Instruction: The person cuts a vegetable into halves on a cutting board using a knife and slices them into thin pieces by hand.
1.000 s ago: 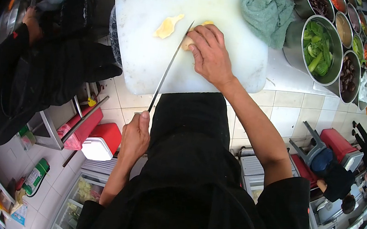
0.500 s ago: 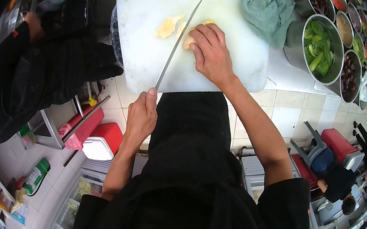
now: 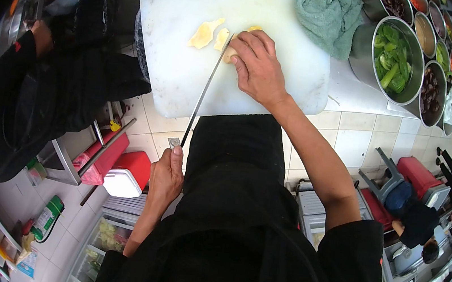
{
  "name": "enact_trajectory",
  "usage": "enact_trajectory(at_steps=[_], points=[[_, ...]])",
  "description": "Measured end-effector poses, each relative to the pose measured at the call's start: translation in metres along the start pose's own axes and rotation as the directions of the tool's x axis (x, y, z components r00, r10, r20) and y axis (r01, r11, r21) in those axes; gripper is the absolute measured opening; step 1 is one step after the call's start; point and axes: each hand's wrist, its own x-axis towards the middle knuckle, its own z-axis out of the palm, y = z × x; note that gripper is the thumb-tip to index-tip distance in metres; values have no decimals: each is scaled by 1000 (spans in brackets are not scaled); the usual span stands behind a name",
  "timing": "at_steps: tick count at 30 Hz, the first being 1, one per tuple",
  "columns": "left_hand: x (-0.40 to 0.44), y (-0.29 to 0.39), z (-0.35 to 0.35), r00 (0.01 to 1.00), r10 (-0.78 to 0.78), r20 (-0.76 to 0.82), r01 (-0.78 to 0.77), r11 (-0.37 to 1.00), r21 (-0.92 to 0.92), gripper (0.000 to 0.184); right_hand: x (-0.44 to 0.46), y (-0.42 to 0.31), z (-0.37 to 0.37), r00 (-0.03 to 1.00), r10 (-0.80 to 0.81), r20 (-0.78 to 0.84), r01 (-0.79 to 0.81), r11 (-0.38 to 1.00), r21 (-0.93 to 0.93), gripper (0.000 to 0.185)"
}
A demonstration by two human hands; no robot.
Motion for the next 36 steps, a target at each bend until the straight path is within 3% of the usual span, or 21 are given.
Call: enact_trajectory(at_steps=[5,17,23,30,36], points=[[58,2,33,970,208,-123,-208,978,13,55,-1,2,0,1000,-19,0,19,1000,-8,30],[49,30,14,982,172,-85,-178,981,-77,56,0,1,1,1000,-4,-2,4,1000,-6,30],[45,25,16,989,130,-64,-132,991,-37,55,0,1,0,1000,-9,0,9,1000,-14,30],[1,-2,4,999,-35,15,35,999,-5,54,-1,1,1,1000,10,6,-10,1000,10,31],[58,8,33,983,153,-101,-151,988,34,58,0,3,1,1000,-3,0,3,1000,4,31]])
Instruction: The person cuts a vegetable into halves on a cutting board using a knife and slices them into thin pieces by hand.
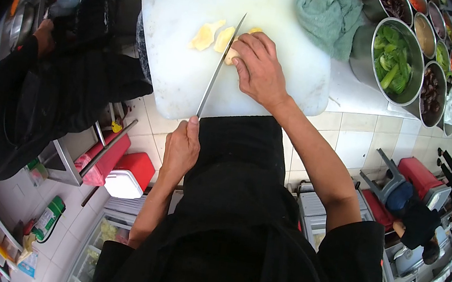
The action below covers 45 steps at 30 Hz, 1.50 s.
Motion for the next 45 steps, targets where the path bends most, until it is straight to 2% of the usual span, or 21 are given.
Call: enact_trajectory(at_steps=[7,10,19,25,28,31,37,40,45], points=[[5,16,-15,999,-41,29,44,994,-105,58,-1,-2,-2,1000,-5,-11,5,1000,-7,32],[-3,20,-16,1000,17,17,-14,992,-127,57,0,-1,0,1000,5,0,-5,1000,-4,32],[-18,15,-22,998,-40,55,42,998,-41,55,1,-1,-2,1000,-7,-6,7,1000,-7,32],[-55,-5,-32,978,-173,117,176,984,-19,53,0,0,-1,1000,6,-11,-6,1000,14,27],[-28,-8,-9,998,-46,38,46,999,17,54,0,-1,0,1000,9,-10,-8,1000,17,29],[3,2,-1,999,44,-15,-44,999,-21,56,3,-1,-3,1000,-2,-8,2,1000,4,32],[3,18,-16,999,-36,19,38,996,-82,58,1,-1,0,999,-9,-34,9,1000,3,31],[-4,21,-17,1000,9,-3,-9,993,-116,58,2,-2,0,999,-10,-30,10,1000,1,31],[-5,23,-17,999,-15,32,19,993,-115,58,2,-3,-1,999,-7,-36,7,1000,-3,29]])
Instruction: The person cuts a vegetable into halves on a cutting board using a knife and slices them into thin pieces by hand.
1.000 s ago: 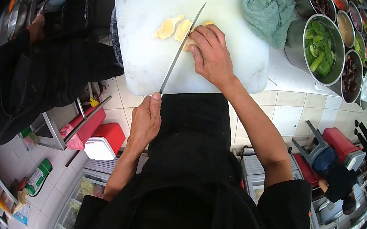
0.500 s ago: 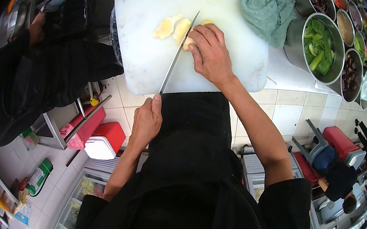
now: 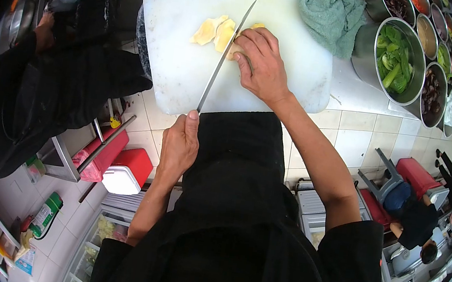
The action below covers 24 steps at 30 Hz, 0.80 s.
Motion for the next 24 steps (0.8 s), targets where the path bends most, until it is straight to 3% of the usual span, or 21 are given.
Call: enact_trajectory(at_steps=[10,15,24], points=[[-44,-25,-15,982,-178,67,171,980,101,56,-1,-1,0,999,30,20,-31,999,34,28],[-5,-33,15,998,34,-46,-26,989,149,55,-1,2,1,1000,10,0,-10,1000,24,27],[0,-5,1,1000,-9,-15,10,999,31,58,-1,1,0,1000,5,-6,-5,1000,18,31]])
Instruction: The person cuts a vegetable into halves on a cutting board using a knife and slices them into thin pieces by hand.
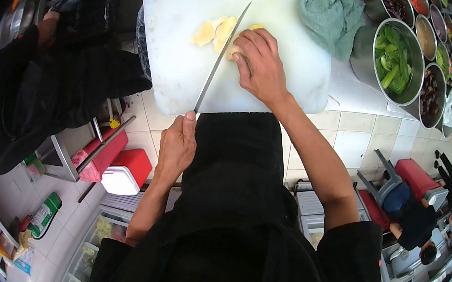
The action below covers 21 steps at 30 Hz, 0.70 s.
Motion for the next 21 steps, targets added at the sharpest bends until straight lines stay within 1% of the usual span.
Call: enact_trajectory(at_steps=[4,7,10,13,17,21], points=[[-4,1,1,1000,15,-3,-15,1000,-9,58,-1,0,0,1000,9,0,-9,1000,17,28],[-3,-1,1,1000,-1,14,1,1000,9,57,-1,0,0,1000,10,-7,-10,1000,12,29],[-5,0,1,1000,2,-8,-2,1000,28,56,-1,0,1,1000,4,-9,-4,1000,-6,30],[-23,-10,-2,1000,7,-13,-6,998,56,56,-1,1,3,1000,2,-5,-2,1000,2,30],[-48,-20,-14,990,-130,54,125,988,90,54,-1,-1,0,1000,11,8,-11,1000,15,30],[-22,-28,7,1000,-27,2,27,996,89,56,0,0,0,1000,0,-1,0,1000,8,30]])
